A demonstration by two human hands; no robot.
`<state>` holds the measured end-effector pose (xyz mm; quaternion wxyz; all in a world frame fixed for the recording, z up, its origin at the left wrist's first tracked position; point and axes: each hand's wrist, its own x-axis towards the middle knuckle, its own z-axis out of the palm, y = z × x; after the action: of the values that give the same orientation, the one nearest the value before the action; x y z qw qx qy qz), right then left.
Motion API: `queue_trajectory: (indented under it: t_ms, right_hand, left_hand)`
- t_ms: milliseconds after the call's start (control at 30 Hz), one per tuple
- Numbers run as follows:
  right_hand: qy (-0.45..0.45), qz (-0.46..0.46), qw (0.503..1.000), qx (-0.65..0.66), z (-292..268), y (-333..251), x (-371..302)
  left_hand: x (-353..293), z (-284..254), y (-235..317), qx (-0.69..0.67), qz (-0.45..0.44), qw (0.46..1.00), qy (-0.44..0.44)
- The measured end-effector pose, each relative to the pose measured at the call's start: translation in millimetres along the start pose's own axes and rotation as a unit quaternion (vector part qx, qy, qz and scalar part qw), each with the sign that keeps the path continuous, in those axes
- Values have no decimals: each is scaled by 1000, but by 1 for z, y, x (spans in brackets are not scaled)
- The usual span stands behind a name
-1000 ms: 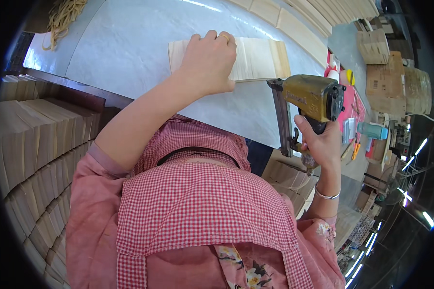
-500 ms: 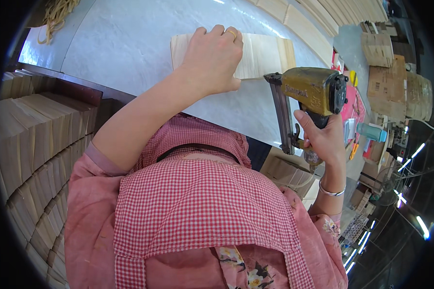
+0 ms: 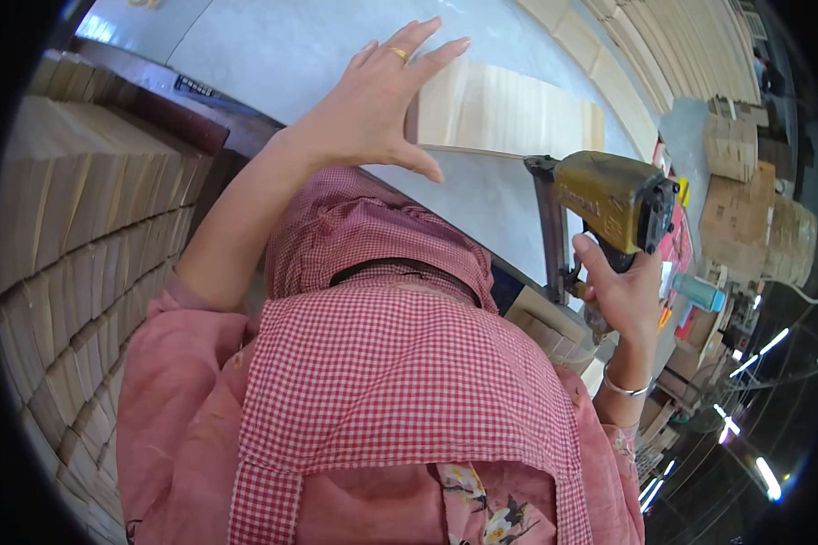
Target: Assemble wooden boxes by applying glue to the edges and using a pneumatic nail gun to secure the panels.
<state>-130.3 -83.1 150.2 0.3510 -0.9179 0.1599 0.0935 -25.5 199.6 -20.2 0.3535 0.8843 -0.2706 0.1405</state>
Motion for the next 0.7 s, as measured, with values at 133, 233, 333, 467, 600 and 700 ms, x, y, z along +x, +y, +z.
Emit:
queue_trajectory:
  t_ms: [133,233,333,467,600,700]
  right_hand:
    - [-45,-45,998,24,20,-9,-4]
    - [-65,-69,995,37,34,-18,-3]
    - [-81,-105,990,57,46,-26,-1]
    - [-86,-91,991,57,52,-32,-1]
    - [-81,-72,993,48,55,-36,-3]
    - [-75,-58,995,38,56,-39,-4]
  left_hand:
    - [-16,15,-15,-72,-34,997,-11]
    - [-17,23,-23,-101,-40,994,-8]
    - [-19,28,-25,-105,-29,994,11]
    - [-18,31,-26,-104,-19,994,33]
    - [-19,32,-27,-101,-16,994,37]
    - [-19,30,-25,-98,-15,995,35]
